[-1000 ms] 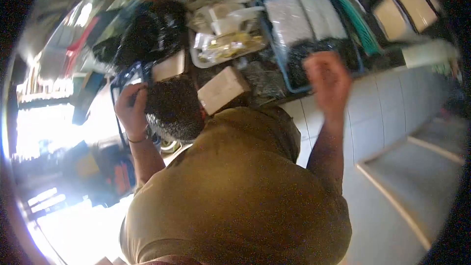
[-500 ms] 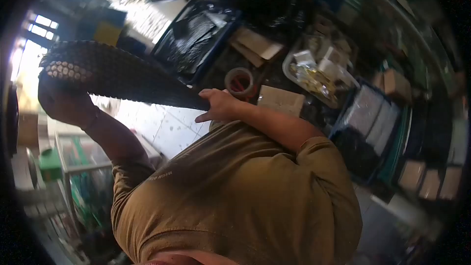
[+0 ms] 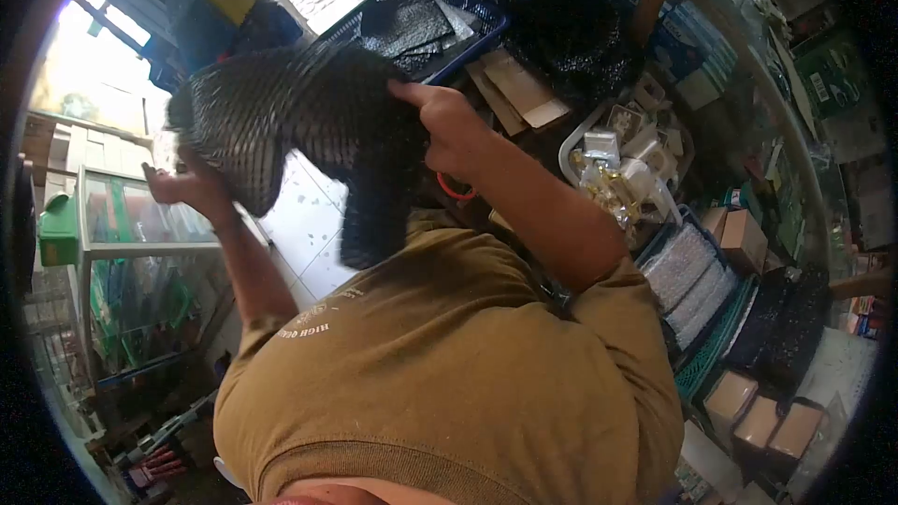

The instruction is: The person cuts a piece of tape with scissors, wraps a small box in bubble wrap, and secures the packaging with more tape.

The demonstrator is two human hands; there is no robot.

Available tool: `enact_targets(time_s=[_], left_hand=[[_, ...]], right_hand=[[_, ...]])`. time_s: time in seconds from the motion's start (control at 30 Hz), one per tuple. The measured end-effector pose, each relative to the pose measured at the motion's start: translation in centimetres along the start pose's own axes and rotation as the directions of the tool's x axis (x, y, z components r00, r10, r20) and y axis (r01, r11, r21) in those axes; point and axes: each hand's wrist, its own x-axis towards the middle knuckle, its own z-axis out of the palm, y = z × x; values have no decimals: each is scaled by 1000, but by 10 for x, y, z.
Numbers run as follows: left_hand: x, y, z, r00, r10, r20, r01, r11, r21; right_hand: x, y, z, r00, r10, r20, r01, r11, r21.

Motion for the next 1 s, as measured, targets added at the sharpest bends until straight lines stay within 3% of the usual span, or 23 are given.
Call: enact_targets(time_s=[0.03, 0.07, 0.13, 0.2, 0.23, 0.3, 0.33, 0.37, 0.4, 0.43, 0.5, 0.53, 0.6, 0.63, 0.67, 0.73, 0.8, 0.87, 0.93, 1.0], left_hand=[[-14, 27, -10, 997, 83, 9, -83, 997, -11], [-26, 57, -23, 995, 93, 36, -87, 985, -151], [-47, 76, -36, 964, 267, -1, -262, 945, -196], [-68, 81, -36, 924, 349, 157, -289, 905, -311], [-80, 80, -37, 861, 377, 342, -252, 899, -357], [-90, 91, -25, 737, 493, 463, -48, 721, -691], [-87, 102, -24, 682, 525, 509, -10, 703, -711], [-83, 115, -24, 689, 516, 508, 40, 673, -738], [-79, 125, -23, 694, 508, 510, 92, 641, -762], [-77, 129, -21, 693, 507, 512, 91, 642, -761], [-73, 135, -13, 541, 517, 663, 373, 560, -740], [-70, 143, -8, 545, 519, 658, 371, 555, -745], [-62, 160, 0, 515, 366, 775, 655, 415, -631], [-54, 167, 2, 430, 392, 813, 768, 315, -558], [-47, 171, 6, 442, 393, 807, 765, 306, -568], [-38, 177, 15, 218, 477, 852, 866, 309, -394], [-35, 186, 28, 200, 450, 870, 872, 323, -368], [-23, 202, 36, 158, 502, 850, 761, 487, -429], [-4, 225, 40, 139, 533, 835, 686, 556, -469], [6, 242, 51, 89, 746, 660, 295, 613, -733]], right_hand=[[-2, -3, 5, 998, -48, -47, 54, 990, 131], [-4, -3, 7, 991, -82, -103, 106, 960, 259], [-7, -6, -4, 983, -104, -150, 148, 935, 323], [-10, -9, -21, 975, -126, -180, 187, 909, 373], [-12, -8, -33, 975, -143, -167, 201, 888, 414], [-12, -5, -40, 976, -157, -149, 208, 866, 454], [-13, -3, -39, 948, -129, -291, 249, 871, 424], [-14, 0, -38, 897, -101, -430, 285, 876, 389], [-16, 3, -39, 898, -96, -429, 281, 876, 392], [-19, 5, -41, 914, -60, -401, 241, 875, 419], [-24, 10, -46, 927, -28, -374, 205, 873, 443], [-26, 13, -49, 917, -24, -399, 197, 896, 399], [-30, 20, -58, 906, -34, -423, 194, 920, 341], [-32, 26, -64, 910, -51, -411, 217, 903, 370], [-34, 30, -68, 915, -66, -398, 238, 885, 400], [-42, 36, -71, 925, -23, -380, 202, 876, 438], [-46, 44, -74, 909, -44, -416, 199, 920, 337], [-51, 51, -81, 945, -24, -327, 164, 899, 407], [-60, 54, -71, 957, 97, -275, -35, 974, 222], [-66, 57, -62, 968, 100, -230, -58, 981, 183]])
